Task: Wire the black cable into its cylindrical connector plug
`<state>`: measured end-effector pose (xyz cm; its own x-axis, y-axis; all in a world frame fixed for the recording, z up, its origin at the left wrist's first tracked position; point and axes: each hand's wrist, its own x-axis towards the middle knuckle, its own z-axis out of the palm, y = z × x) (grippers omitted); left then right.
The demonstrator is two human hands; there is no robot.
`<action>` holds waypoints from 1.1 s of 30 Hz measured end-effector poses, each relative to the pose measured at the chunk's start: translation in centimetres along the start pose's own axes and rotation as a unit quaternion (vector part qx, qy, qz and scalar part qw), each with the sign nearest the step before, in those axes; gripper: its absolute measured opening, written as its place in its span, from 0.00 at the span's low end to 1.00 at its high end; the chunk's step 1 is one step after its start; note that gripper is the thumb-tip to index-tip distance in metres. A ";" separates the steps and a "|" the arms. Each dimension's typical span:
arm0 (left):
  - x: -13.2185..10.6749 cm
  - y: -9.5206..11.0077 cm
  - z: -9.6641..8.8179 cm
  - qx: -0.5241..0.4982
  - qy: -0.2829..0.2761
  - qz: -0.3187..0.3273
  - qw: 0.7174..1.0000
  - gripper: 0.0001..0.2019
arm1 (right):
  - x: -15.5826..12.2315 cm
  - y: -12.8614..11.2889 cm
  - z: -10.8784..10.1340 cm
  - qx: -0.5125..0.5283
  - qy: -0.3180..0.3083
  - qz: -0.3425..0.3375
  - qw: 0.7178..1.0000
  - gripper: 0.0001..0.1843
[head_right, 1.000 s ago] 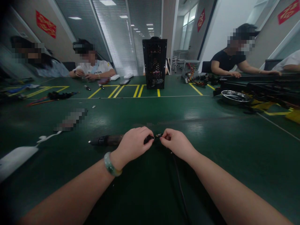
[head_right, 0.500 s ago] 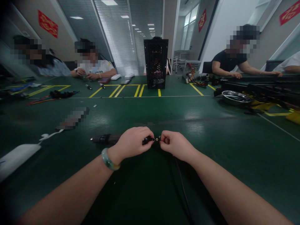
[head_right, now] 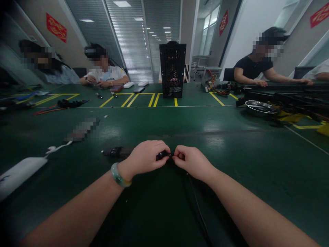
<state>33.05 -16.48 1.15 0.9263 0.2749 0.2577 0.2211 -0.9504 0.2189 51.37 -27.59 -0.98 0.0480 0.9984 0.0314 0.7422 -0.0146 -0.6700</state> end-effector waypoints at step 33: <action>0.0 -0.4 0.8 0.000 0.023 0.010 1.000 0.07 | -0.2 -0.4 -0.7 -0.043 -0.015 0.022 0.999 0.08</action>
<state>33.23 -16.26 0.32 0.9153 0.2617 0.3061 0.2021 -0.9560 0.2128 51.58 -27.78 -0.18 0.0623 0.9979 -0.0203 0.7951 -0.0619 -0.6033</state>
